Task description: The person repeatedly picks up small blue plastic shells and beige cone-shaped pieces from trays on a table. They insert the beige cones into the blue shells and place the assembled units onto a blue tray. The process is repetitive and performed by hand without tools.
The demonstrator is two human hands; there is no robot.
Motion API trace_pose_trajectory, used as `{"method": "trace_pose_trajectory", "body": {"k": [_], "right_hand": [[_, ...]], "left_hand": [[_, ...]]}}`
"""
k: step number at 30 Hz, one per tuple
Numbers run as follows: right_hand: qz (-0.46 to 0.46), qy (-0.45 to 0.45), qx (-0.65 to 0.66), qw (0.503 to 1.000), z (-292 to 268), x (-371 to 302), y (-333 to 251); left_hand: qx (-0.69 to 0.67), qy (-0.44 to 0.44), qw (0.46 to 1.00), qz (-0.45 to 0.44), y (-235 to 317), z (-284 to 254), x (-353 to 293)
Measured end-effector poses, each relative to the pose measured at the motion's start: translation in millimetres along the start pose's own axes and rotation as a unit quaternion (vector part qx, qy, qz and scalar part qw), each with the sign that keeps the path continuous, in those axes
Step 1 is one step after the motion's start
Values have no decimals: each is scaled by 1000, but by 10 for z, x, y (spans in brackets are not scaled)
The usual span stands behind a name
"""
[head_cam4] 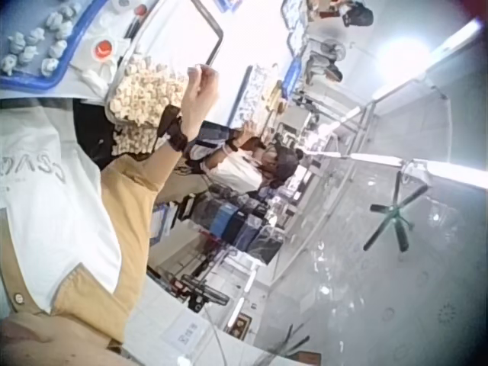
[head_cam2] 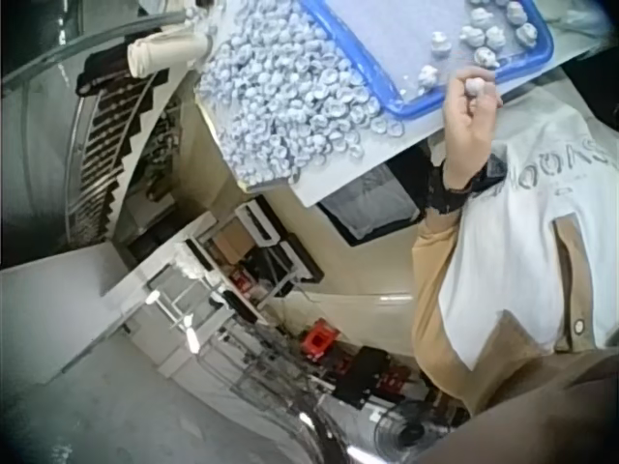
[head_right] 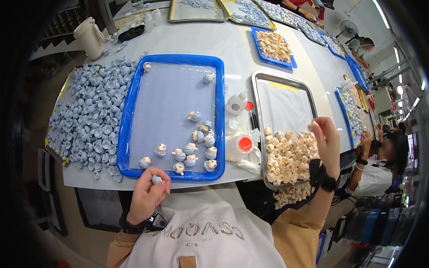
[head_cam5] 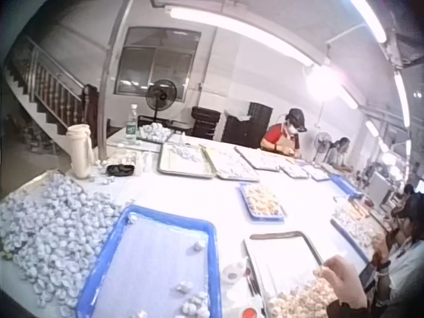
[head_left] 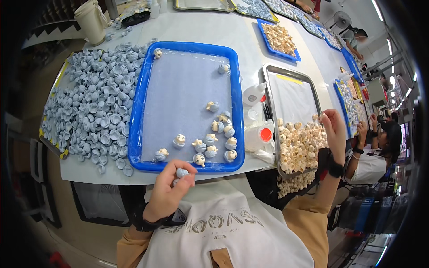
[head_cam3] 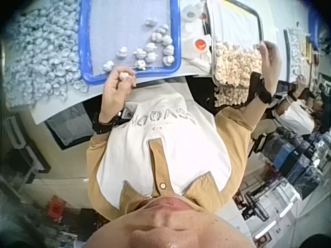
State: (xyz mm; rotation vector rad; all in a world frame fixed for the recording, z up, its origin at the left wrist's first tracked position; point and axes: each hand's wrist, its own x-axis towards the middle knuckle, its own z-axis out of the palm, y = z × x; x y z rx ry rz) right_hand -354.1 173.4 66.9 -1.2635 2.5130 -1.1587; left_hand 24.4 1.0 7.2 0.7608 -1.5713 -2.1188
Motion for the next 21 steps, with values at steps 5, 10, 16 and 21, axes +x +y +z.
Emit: {"method": "trace_pose_trajectory", "body": {"k": [5, 10, 16, 21], "right_hand": [[-76, -66, 255, 962, 326, -541, -592], [-22, -74, 236, 969, 516, -660, -691], [-3, -83, 197, 977, 617, -604, -668], [-64, -45, 84, 993, 726, -496, -748]], "left_hand": [[338, 120, 906, 225, -128, 8, 37], [391, 127, 893, 181, -119, 51, 36], [385, 96, 903, 163, -137, 48, -18], [238, 145, 941, 190, -210, 25, -56]]}}
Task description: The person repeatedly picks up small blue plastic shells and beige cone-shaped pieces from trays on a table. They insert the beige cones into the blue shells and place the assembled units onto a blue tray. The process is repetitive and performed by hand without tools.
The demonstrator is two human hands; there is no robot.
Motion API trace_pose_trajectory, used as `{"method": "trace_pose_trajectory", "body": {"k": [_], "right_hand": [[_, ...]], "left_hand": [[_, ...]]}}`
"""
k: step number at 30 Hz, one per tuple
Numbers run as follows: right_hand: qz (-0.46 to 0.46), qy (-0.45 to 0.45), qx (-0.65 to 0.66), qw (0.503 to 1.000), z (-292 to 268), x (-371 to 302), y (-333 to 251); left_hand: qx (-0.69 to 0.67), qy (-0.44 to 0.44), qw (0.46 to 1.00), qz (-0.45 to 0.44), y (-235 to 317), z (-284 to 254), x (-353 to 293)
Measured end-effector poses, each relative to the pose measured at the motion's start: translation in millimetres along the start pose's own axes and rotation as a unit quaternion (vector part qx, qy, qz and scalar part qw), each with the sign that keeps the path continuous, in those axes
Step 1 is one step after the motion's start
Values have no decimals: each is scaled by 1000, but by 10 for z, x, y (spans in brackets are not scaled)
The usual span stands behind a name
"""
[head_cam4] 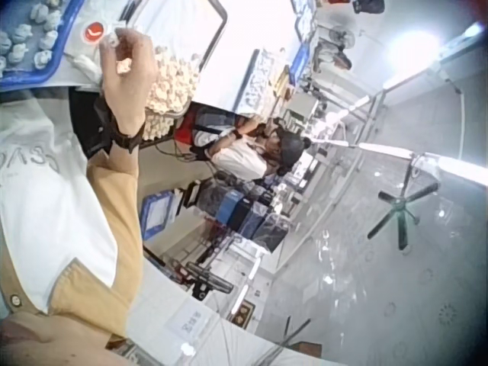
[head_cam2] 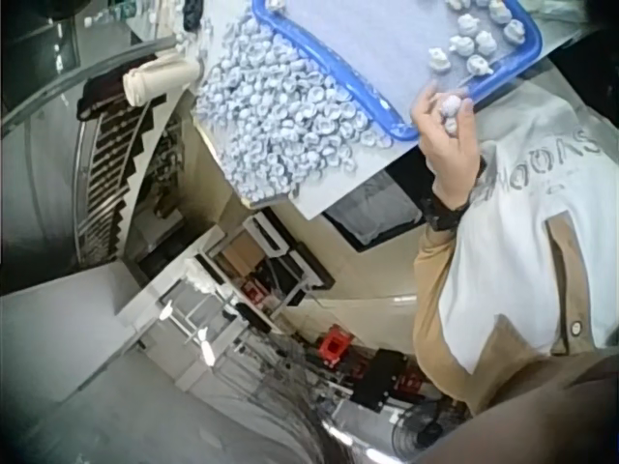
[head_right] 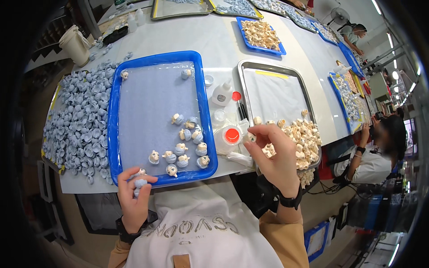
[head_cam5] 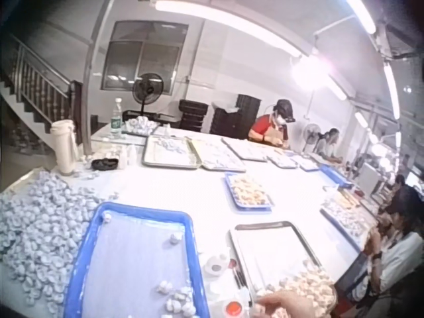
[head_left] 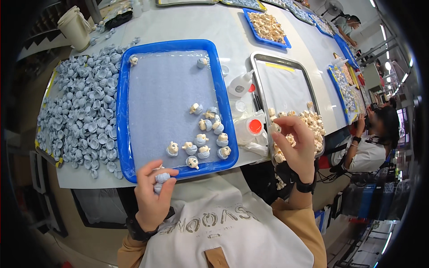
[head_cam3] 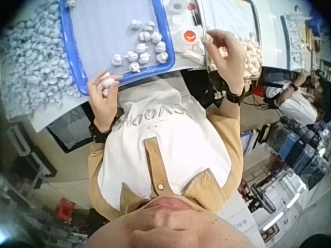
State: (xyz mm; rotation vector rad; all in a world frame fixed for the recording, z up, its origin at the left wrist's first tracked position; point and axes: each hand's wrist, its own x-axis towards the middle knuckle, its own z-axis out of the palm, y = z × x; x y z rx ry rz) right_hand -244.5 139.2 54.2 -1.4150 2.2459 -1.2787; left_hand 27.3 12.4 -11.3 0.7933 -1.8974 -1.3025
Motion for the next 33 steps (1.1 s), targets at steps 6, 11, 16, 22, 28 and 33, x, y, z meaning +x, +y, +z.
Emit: {"method": "trace_pose_trajectory", "body": {"k": [6, 11, 16, 22, 28, 33], "right_hand": [[-102, -40, -118, 987, 79, 169, -96], [-122, -56, -137, 981, 125, 202, -75], [-84, -39, -127, 987, 130, 153, -38], [-78, -18, -118, 990, 115, 90, -7], [-60, 86, 1, 994, 261, -84, -73], [-156, -49, 215, 963, 535, -176, -419]], "left_hand": [[-268, -115, 947, -135, 133, -134, 123], [-342, -119, 924, -121, 66, -127, 170], [-321, -110, 933, -123, 79, -87, 177], [-337, -127, 923, -138, 160, -48, 228], [-347, -116, 913, -179, 185, 50, 283], [-313, -115, 923, -191, 274, 165, 339]]}}
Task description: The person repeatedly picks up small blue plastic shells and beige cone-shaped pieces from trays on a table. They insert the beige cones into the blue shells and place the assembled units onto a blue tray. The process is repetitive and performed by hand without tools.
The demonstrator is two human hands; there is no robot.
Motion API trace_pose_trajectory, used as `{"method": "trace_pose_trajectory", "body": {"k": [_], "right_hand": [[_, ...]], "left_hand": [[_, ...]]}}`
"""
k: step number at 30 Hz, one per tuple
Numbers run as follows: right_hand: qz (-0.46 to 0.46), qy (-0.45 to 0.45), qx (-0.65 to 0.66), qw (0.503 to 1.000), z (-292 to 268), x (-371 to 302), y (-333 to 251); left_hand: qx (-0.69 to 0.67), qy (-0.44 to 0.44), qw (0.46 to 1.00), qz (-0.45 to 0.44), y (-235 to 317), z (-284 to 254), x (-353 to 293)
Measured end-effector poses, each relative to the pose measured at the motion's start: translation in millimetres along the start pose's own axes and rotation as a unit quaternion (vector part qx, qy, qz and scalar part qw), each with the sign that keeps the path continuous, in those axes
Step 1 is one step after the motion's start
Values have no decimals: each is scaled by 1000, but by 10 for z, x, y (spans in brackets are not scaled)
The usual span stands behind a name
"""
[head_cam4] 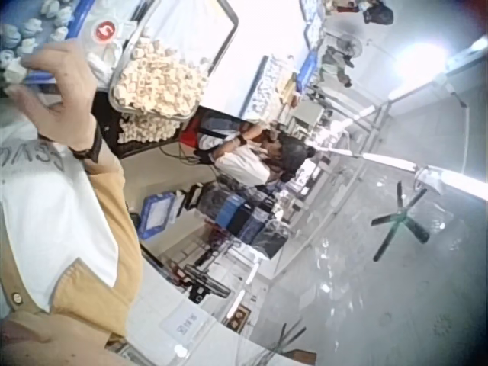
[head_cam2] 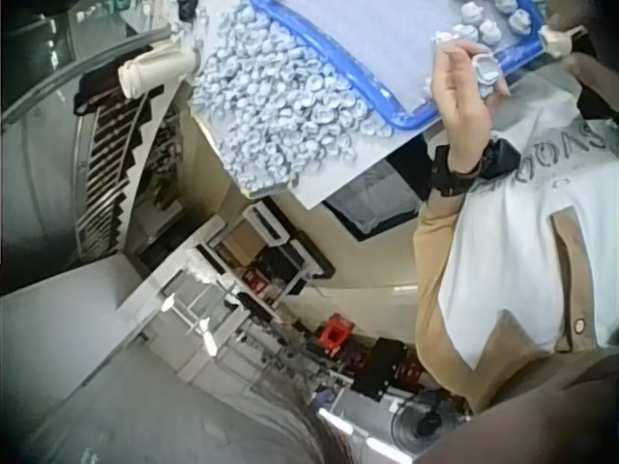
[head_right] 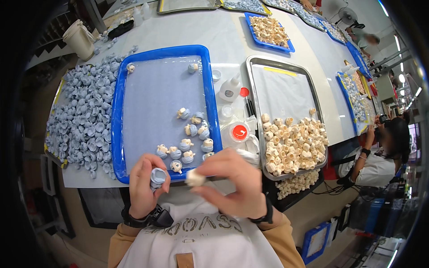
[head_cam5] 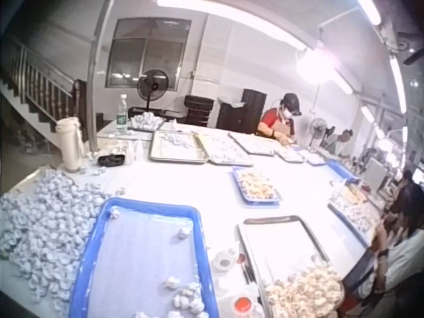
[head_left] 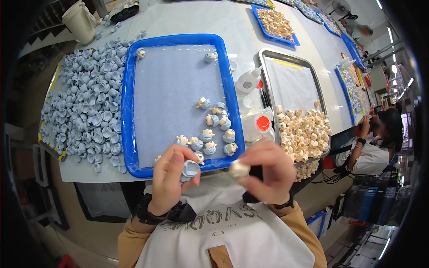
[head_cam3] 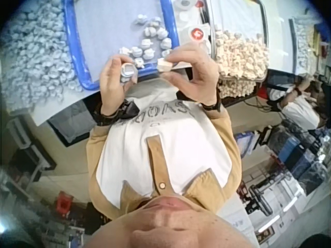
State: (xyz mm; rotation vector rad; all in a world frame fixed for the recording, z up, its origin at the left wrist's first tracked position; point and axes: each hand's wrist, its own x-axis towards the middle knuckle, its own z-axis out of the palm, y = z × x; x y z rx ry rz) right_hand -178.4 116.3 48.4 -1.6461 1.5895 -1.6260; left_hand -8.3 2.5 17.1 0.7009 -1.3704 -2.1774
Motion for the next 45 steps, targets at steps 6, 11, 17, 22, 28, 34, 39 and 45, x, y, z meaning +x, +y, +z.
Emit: {"method": "trace_pose_trajectory", "body": {"k": [6, 11, 17, 22, 28, 34, 39, 45], "right_hand": [[-124, -65, -82, 987, 252, 106, 22], [-142, -108, -118, 977, 293, 101, 85], [-179, -100, -173, 963, 355, 94, 86], [-202, -98, -184, 957, 330, 72, 121], [-173, -96, -182, 963, 244, 69, 162], [-160, -68, -196, 965, 322, 93, 174], [-146, -109, -264, 947, 315, 56, 121], [-124, -147, -231, 954, 302, 29, 169]], "left_hand": [[-21, 19, 1000, -11, -16, 59, -22], [-27, -4, 999, -21, -59, 13, -34], [41, -16, 999, -4, -180, -7, 19], [-33, -55, 994, -90, -42, -13, -4], [-91, -142, 980, -101, -11, -129, -51], [-100, -132, 980, -114, -88, -171, -44], [-67, -137, 979, -136, -70, -133, -47], [13, -131, 972, -195, 15, -183, -55]]}}
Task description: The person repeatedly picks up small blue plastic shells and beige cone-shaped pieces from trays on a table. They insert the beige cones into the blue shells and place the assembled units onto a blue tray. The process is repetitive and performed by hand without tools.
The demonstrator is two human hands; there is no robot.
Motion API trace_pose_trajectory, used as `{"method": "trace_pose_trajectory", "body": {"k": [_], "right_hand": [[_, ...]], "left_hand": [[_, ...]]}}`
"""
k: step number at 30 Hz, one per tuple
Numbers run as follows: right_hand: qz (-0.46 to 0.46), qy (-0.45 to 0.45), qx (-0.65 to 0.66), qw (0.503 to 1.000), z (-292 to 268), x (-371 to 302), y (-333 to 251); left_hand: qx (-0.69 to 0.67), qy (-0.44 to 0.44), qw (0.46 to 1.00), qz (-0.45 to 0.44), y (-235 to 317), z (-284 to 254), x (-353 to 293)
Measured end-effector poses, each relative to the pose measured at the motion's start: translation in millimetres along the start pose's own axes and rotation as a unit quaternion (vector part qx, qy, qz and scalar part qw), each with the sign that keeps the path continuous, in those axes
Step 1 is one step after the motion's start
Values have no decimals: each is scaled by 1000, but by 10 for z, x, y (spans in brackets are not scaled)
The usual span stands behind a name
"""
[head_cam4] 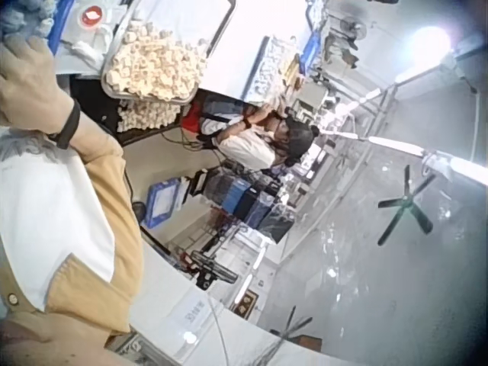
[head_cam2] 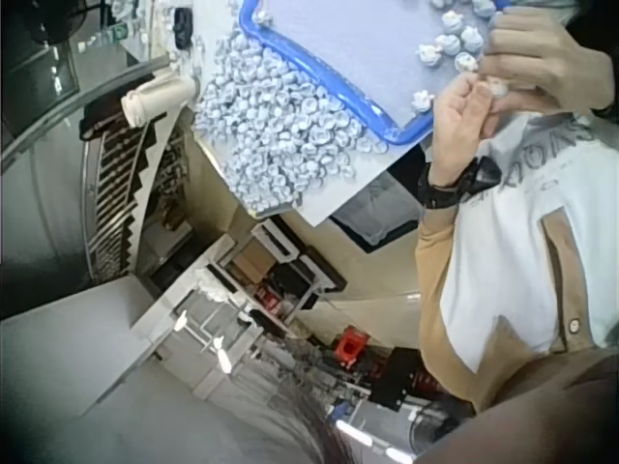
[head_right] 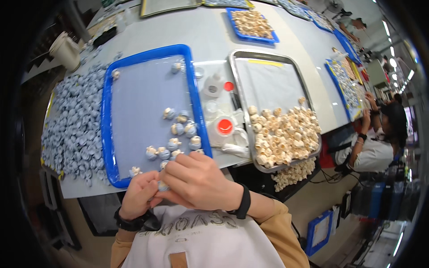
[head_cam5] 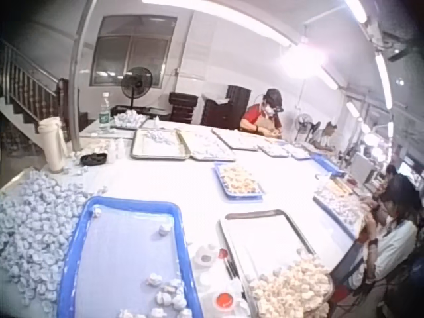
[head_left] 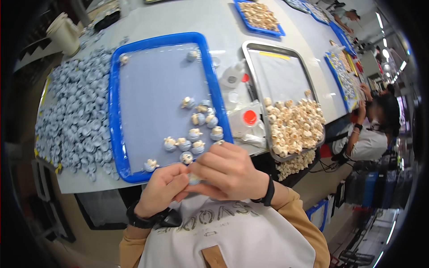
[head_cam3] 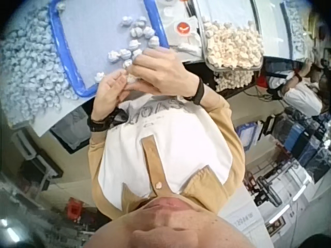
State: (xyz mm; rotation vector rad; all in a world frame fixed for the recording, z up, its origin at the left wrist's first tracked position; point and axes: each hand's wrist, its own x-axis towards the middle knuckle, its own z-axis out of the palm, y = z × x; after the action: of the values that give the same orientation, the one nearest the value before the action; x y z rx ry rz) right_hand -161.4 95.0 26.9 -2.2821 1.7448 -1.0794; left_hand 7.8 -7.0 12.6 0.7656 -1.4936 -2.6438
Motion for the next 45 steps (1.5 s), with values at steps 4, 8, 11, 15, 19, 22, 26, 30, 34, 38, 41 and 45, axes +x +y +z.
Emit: {"method": "trace_pose_trajectory", "body": {"k": [4, 8, 11, 15, 19, 22, 26, 30, 34, 38, 41, 45], "right_hand": [[61, -28, 79, 995, -188, -48, -35], [243, 77, -24, 967, -761, -316, 217], [345, 134, -178, 912, -1228, -576, 840], [430, 12, -291, 855, -1919, -1080, 1939], [483, -195, -240, 819, -2087, -1164, 2381], [524, -221, -240, 787, -2057, -1010, 2305], [365, -43, -196, 909, -1768, -515, 1571], [45, -14, 112, 993, -899, -31, 122], [-132, 13, 156, 979, -255, 51, -189], [-105, 76, 174, 976, -41, 65, -210], [-56, 96, 171, 979, 20, 26, -219], [-32, 135, 50, 989, 34, 57, -272]], "left_hand": [[38, -14, 998, 40, 1, -36, -6], [-231, -24, 970, 70, 90, -208, 124], [-239, -5, 966, 104, 192, -121, 134], [-195, -21, 973, 119, 133, 20, 121], [-84, -93, 991, 42, 180, -29, 29], [-46, -132, 989, 41, 162, -92, -39], [-13, -103, 993, 57, 107, -37, -61], [38, -135, 979, 146, 3, 45, 38], [19, -207, 974, 89, -21, -54, -27], [25, -212, 954, 210, -53, -91, -61], [64, -146, 964, 212, -78, -54, -64], [-1, -67, 982, 179, -82, -55, -28]]}}
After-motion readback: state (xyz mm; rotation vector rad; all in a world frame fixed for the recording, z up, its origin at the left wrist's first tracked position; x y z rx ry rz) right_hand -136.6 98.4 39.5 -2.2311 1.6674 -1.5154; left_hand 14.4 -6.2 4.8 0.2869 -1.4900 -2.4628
